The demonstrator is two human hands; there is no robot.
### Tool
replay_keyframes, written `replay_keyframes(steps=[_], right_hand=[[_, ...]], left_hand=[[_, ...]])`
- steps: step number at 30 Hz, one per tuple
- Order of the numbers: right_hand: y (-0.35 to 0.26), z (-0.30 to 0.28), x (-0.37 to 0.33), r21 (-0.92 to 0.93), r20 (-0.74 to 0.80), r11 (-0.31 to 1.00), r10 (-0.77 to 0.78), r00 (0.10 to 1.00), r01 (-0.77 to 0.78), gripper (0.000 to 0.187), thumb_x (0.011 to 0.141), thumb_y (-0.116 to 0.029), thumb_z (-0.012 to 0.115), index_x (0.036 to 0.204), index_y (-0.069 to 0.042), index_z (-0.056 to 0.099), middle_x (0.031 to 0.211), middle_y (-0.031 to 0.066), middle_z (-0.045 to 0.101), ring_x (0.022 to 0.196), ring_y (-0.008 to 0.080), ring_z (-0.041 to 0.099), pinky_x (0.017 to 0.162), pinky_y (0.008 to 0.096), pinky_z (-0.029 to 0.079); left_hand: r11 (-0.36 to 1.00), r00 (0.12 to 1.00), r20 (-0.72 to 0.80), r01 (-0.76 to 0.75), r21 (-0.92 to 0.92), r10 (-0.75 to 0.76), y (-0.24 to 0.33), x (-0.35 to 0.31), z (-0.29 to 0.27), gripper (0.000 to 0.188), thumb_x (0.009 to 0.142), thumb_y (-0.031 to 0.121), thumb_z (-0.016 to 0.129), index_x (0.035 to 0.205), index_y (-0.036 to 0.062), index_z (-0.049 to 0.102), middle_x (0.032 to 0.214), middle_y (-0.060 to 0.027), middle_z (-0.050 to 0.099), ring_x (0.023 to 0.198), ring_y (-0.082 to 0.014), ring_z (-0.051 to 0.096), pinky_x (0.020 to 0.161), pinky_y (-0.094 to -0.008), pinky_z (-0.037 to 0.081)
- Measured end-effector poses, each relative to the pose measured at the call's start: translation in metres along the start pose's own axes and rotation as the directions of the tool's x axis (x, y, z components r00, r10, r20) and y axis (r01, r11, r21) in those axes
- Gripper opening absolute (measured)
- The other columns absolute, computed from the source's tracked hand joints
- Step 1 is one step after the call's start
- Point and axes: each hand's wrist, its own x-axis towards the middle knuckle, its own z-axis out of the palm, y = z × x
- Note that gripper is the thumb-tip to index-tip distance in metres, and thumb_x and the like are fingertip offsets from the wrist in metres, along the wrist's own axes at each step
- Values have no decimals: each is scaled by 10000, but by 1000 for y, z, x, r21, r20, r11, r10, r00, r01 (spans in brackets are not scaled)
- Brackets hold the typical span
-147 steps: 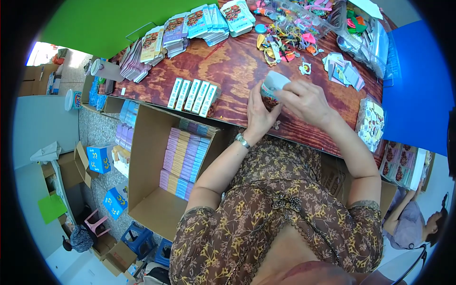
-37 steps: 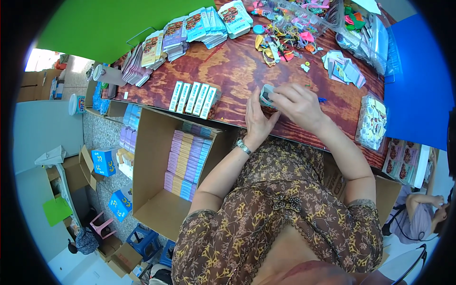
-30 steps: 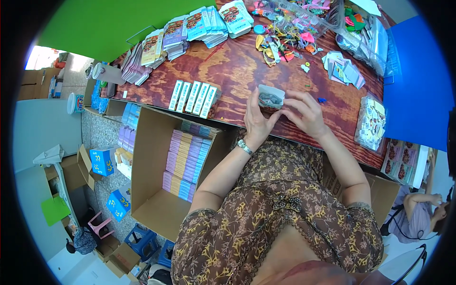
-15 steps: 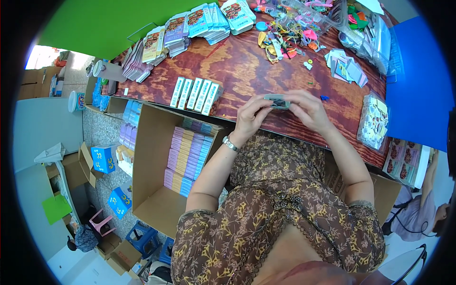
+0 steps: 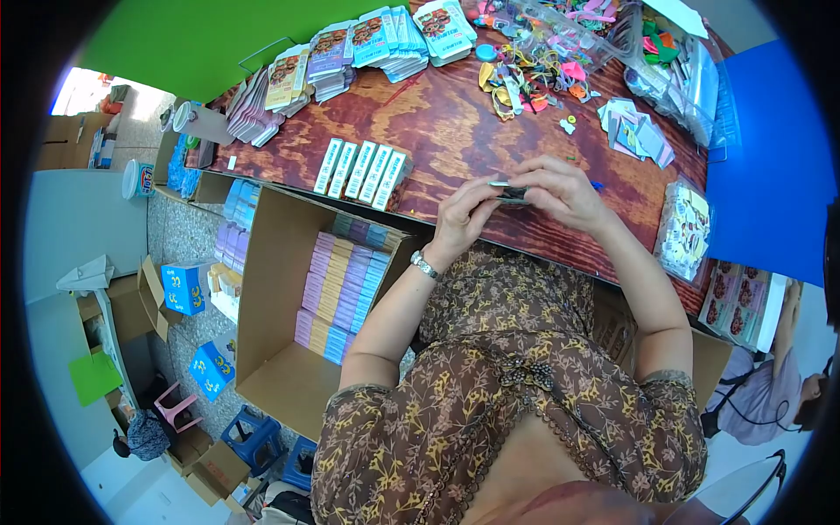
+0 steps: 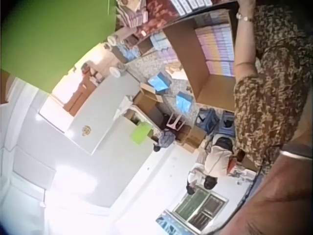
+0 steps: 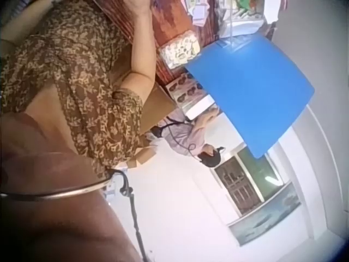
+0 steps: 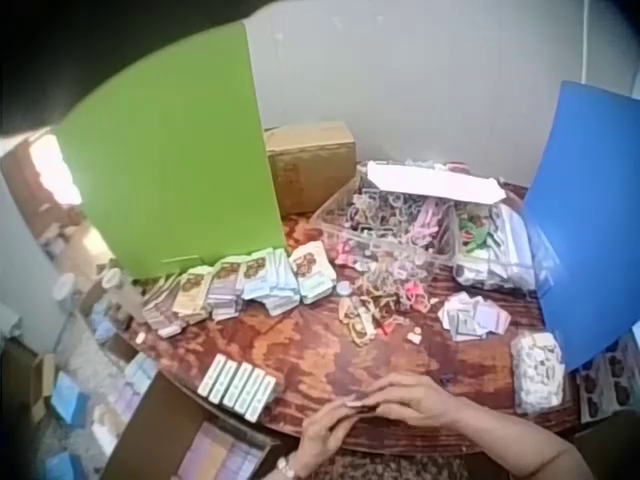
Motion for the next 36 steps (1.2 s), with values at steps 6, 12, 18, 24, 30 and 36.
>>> replay_keyframes(steps=[6,12,18,24,30,36], right_hand=[[-6,-1,2,40,135,969,235,963,-242,161,912,-103,709,1064,-48,702,979,92,682,936,257,674,793,366,538],[-3,16,-5,-216,-48,976,-30,998,19,192,850,-52,734,1041,-55,711,979,95,667,894,287,661,752,386,539],[-11,21,-8,-373,-32,925,-92,995,74,269,779,-11,737,1034,-91,715,988,73,643,907,276,656,728,379,547],[-12,21,-16,-447,82,883,-118,990,142,346,741,10,726,1071,-93,715,1011,70,644,961,279,666,783,382,574],[-6,17,-33,-222,13,970,-102,995,103,398,831,23,697,1220,-59,682,1227,123,665,1120,313,658,907,396,576],[5,32,-49,-390,-90,917,-132,987,87,438,854,11,698,1287,-48,660,1324,169,640,1169,325,656,956,396,568]], left_hand=[[999,999,-30,-36,8,37,-6,-6,2,257,837,-21,757,1078,22,679,1204,-193,698,1048,-314,712,836,-363,589],[990,996,-21,81,-114,-84,-14,-15,8,313,857,-32,748,1129,11,601,1159,-181,705,996,-253,732,799,-343,600],[994,996,-74,39,-104,-47,-22,-19,12,373,880,-39,731,1172,-3,502,1047,-160,705,945,-225,739,797,-332,610],[997,996,-79,25,-77,-31,-16,-17,13,374,858,-50,733,1190,8,570,1167,-181,706,960,-264,739,795,-337,605],[978,989,-44,-130,162,139,-5,-8,6,348,829,-38,742,1161,46,680,1211,-202,686,1007,-349,718,776,-383,604],[951,972,-36,-218,219,232,-7,-12,6,340,823,-10,764,1147,63,696,1221,-193,683,911,-300,725,752,-365,602]])
